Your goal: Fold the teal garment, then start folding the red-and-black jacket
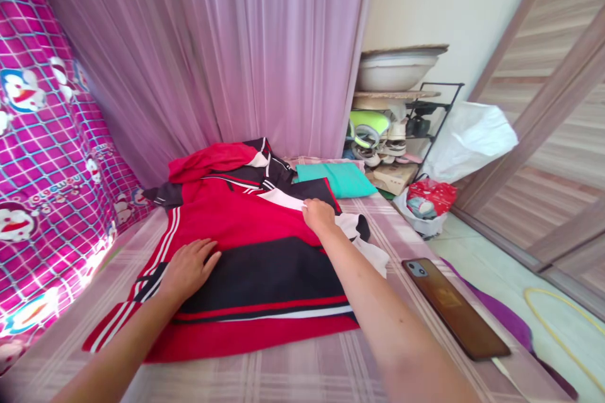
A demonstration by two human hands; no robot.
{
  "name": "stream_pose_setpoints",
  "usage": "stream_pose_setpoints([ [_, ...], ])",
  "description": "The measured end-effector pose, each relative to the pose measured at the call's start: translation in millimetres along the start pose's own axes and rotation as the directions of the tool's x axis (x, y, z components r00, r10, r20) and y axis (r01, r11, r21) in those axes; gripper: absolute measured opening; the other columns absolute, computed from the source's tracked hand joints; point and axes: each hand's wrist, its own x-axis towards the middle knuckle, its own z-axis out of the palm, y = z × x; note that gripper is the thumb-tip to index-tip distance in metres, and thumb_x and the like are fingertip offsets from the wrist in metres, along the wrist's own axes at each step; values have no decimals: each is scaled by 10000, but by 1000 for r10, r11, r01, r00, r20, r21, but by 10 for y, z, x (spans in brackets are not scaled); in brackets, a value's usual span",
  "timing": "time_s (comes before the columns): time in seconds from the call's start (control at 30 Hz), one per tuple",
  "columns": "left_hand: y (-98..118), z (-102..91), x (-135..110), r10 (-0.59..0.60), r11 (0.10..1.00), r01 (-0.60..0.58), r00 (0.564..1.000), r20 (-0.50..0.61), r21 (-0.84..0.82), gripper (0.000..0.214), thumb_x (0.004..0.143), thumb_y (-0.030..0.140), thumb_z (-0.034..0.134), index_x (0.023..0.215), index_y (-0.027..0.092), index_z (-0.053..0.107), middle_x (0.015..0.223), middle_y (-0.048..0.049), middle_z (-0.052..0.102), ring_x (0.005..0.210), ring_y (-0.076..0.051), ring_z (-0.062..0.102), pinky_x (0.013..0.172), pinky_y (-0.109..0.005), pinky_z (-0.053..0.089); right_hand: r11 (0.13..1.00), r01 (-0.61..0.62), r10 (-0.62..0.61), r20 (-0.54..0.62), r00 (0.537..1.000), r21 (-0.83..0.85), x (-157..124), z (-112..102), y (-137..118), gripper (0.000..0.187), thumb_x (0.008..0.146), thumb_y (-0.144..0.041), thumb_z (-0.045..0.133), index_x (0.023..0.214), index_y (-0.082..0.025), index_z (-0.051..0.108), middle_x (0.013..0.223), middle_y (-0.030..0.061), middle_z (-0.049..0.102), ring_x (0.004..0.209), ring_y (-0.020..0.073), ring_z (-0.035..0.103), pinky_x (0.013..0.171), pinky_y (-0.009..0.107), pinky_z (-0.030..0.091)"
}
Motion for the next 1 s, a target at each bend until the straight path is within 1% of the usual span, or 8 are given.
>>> stream_pose_setpoints([
  [0.1,7,272,15,-16,1000,16,999,-32,-5,514,962,476,423,1350,193,606,1417,-136,588,1336,-327,508,1108,-545,368,999,11,-11,6,1000,-33,353,96,-92,367,978,-345,444,1250,-246,670,1174,102,698,1062,235,651,852,312,474],
  [0.17,-7,375,-10,-11,1000,11,999,-53,-14,532,964,501,408,1370,207,590,1425,-131,582,1336,-323,511,1110,-556,367,998,17,-16,12,1000,-53,560,174,-145,375,959,-375,492,1252,-222,669,1207,126,673,1109,258,624,886,333,464],
  [0.33,-19,385,-50,-19,1000,18,998,-53,-14,538,970,519,383,1373,226,588,1439,-111,572,1353,-311,494,1117,-550,367,995,26,-22,44,999,-101,885,337,-166,327,966,-286,468,1138,-171,720,1201,162,659,1121,264,604,913,348,439],
  [0.47,-8,371,-48,-32,999,32,999,-31,-24,538,965,520,393,1377,231,584,1453,-108,559,1354,-309,493,1126,-548,356,995,-12,13,16,1000,-100,944,396,-130,374,990,-286,406,1166,-135,699,1208,179,650,1099,275,604,889,362,443],
  [0.6,-12,386,-45,-40,998,39,999,-19,-44,550,955,524,411,1389,228,574,1457,-105,555,1363,-319,483,1132,-555,345,991,118,-116,28,993,-64,936,418,-216,401,971,-423,478,1222,-189,685,1272,149,638,1169,281,553,948,380,408],
  [0.7,-14,389,-47,-37,998,37,999,-12,-44,551,953,521,416,1393,226,570,1456,-101,557,1362,-321,483,1130,-557,343,982,169,-161,94,982,-83,957,441,-293,338,955,-372,509,1156,-205,725,1237,145,669,1166,278,556,957,391,391],
  [0.9,-14,369,-57,-35,999,35,999,0,-34,551,956,532,405,1395,242,569,1463,-91,551,1363,-313,484,1130,-537,347,998,-9,10,21,1000,-61,1100,481,-264,385,990,-260,372,1122,-203,729,1182,139,689,1022,250,649,849,346,446],
  [1.0,-20,375,-65,-30,999,30,1000,-5,-32,554,955,532,402,1397,240,566,1465,-95,549,1365,-314,482,1131,-534,343,999,-6,7,27,1000,-42,1073,442,-299,368,990,-293,396,1170,-201,704,1194,141,677,1046,259,640,859,346,459],
])
